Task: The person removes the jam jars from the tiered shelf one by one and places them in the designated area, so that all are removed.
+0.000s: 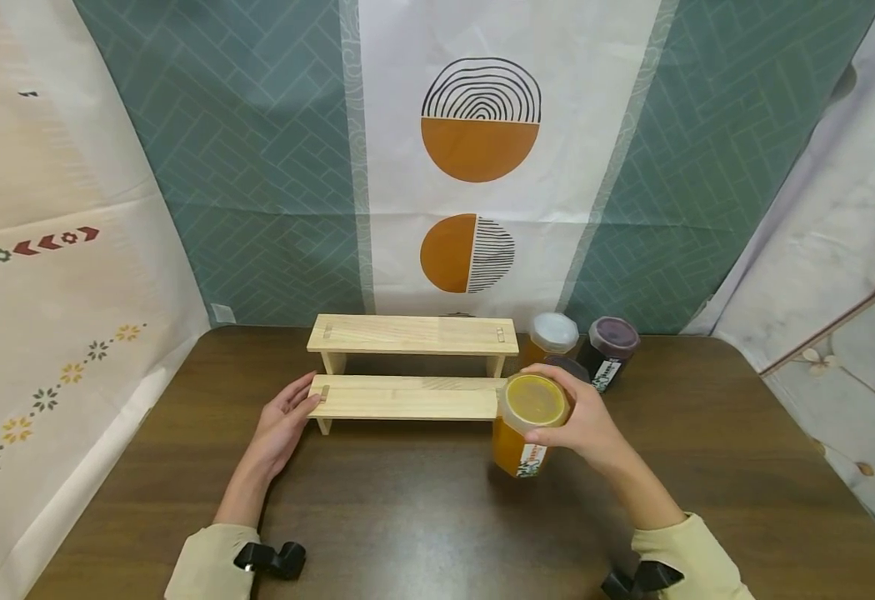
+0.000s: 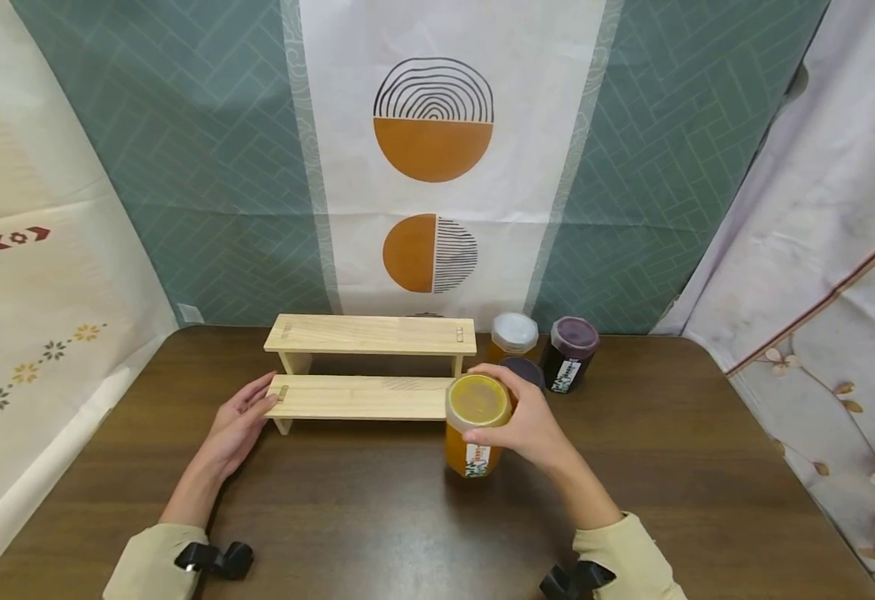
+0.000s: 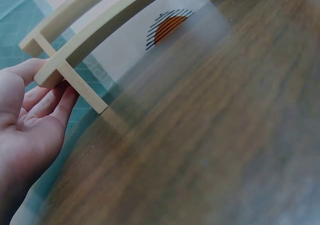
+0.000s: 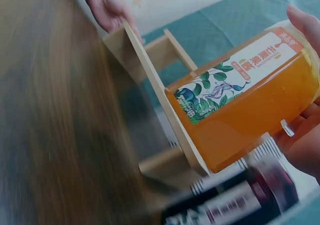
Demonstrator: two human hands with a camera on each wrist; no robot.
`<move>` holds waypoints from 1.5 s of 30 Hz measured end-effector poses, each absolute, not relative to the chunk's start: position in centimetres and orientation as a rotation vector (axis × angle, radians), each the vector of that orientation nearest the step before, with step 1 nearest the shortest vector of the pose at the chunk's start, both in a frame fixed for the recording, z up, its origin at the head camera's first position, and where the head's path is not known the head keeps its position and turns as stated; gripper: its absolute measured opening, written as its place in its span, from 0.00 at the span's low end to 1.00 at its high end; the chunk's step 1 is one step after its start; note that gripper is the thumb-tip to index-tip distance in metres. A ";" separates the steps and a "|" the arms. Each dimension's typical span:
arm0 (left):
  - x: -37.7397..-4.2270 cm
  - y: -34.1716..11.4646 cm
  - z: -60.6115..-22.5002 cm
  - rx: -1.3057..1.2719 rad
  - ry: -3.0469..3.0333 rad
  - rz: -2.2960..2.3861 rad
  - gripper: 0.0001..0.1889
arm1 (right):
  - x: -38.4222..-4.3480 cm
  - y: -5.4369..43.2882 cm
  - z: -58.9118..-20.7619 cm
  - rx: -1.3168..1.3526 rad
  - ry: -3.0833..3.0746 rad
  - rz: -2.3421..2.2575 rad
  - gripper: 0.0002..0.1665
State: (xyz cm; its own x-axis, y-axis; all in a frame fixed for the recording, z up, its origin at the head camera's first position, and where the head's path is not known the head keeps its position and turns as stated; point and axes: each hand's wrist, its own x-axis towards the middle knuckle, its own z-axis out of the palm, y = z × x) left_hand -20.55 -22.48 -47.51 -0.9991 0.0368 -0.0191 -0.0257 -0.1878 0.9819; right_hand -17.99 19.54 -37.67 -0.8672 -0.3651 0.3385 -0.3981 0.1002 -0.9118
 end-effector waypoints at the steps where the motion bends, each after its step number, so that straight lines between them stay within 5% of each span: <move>1: -20.6 -22.5 -47.5 0.015 1.977 2.392 0.32 | -17.8 20.2 -37.7 0.814 -2.300 1.934 0.39; 22: -20.5 -22.6 -47.6 0.031 2.027 2.343 0.33 | -19.0 32.5 -39.9 0.863 -2.138 2.137 0.33; 45: -20.8 -22.5 -47.4 0.042 1.982 2.357 0.33 | -22.8 34.3 -41.3 0.654 -2.459 2.075 0.36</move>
